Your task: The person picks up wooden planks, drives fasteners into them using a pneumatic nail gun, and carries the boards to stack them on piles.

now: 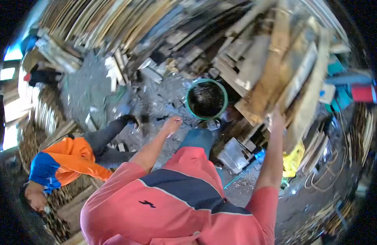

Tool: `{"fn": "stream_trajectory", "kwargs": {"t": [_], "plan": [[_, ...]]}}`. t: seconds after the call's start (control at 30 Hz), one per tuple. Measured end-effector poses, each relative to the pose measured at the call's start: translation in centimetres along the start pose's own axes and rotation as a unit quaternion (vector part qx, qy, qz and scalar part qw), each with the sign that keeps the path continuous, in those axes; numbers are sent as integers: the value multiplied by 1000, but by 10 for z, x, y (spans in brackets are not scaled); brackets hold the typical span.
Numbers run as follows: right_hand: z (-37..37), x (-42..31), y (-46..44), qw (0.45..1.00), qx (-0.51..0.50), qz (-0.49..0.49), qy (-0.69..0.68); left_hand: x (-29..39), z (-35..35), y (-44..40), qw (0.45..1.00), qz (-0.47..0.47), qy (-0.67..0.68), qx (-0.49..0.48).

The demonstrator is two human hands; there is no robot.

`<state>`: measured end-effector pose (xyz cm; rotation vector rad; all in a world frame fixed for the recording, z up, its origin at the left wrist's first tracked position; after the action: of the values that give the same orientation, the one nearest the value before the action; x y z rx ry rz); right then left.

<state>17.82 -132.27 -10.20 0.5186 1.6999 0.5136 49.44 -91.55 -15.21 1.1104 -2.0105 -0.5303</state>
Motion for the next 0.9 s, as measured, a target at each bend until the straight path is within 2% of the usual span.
{"fn": "stream_trajectory", "kwargs": {"t": [0.03,0.07,0.1,0.13,0.17,0.2,0.23,0.27,0.3,0.33,0.37,0.4,0.43,0.47,0.5,0.53,0.57,0.63,0.67,0.73,0.77,0.83,0.9], "plan": [[-12,20,-38,999,-14,-12,-41,-10,-4,5,1000,-17,7,7],[-5,18,-35,999,-20,-9,-31,-16,-4,4,1000,-10,-17,22],[-8,8,-25,999,-35,24,30,-14,2,4,999,5,-42,34],[-14,-6,-18,994,-43,53,84,-11,-2,11,999,-21,-44,24],[-1,-38,16,983,-79,93,141,-19,5,14,998,14,-63,16],[1,-45,25,984,-24,47,171,-25,13,13,995,58,-85,2],[-1,-48,34,985,-72,0,156,-18,8,10,985,52,-138,-95],[-4,-62,40,965,-85,2,249,-36,20,-3,967,115,-143,-178],[-19,-35,12,926,-61,-64,366,-29,19,-5,952,171,-186,-174],[-18,-39,22,921,-65,-101,369,-18,17,-8,933,225,-226,-168],[-6,-62,60,955,-81,-126,255,-9,20,-16,948,200,-202,-141],[-1,-74,76,960,21,-84,266,1,20,-25,963,171,-177,-112],[8,-102,105,973,66,-4,222,3,26,-37,953,200,-189,-125],[2,-91,103,997,22,-15,79,1,35,-51,975,129,-107,-143],[-5,-82,102,997,-28,-36,-65,6,42,-64,986,50,-24,-156],[-12,-91,117,992,-31,-2,-119,46,27,-52,976,128,-127,-120],[-19,-99,134,984,-38,32,-173,66,28,-52,974,143,-133,-117],[-43,-70,148,990,-30,41,-128,90,32,-52,977,130,-70,-153],[-45,-55,167,978,-41,-10,-203,94,44,-56,968,179,-53,-167],[-58,-46,214,983,-23,-25,-179,127,50,-39,955,217,-49,-195],[-65,-27,224,982,-13,-25,-186,147,51,-20,942,242,-38,-228],[-77,-1,249,968,-11,-92,-233,204,44,35,922,227,31,-311],[-86,19,266,962,43,-164,-216,245,51,83,885,219,148,-383]]}}
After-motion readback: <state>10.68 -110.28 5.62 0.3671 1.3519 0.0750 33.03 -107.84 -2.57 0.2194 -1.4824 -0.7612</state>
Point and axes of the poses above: each hand's wrist, its own y-axis away from the middle knuckle, its own z-axis out of the palm, x = y × z, the point moved 1 cm from there along -y, towards the middle knuckle, and after that the axes turned 8 degrees about -y, right-handed, at the moved point
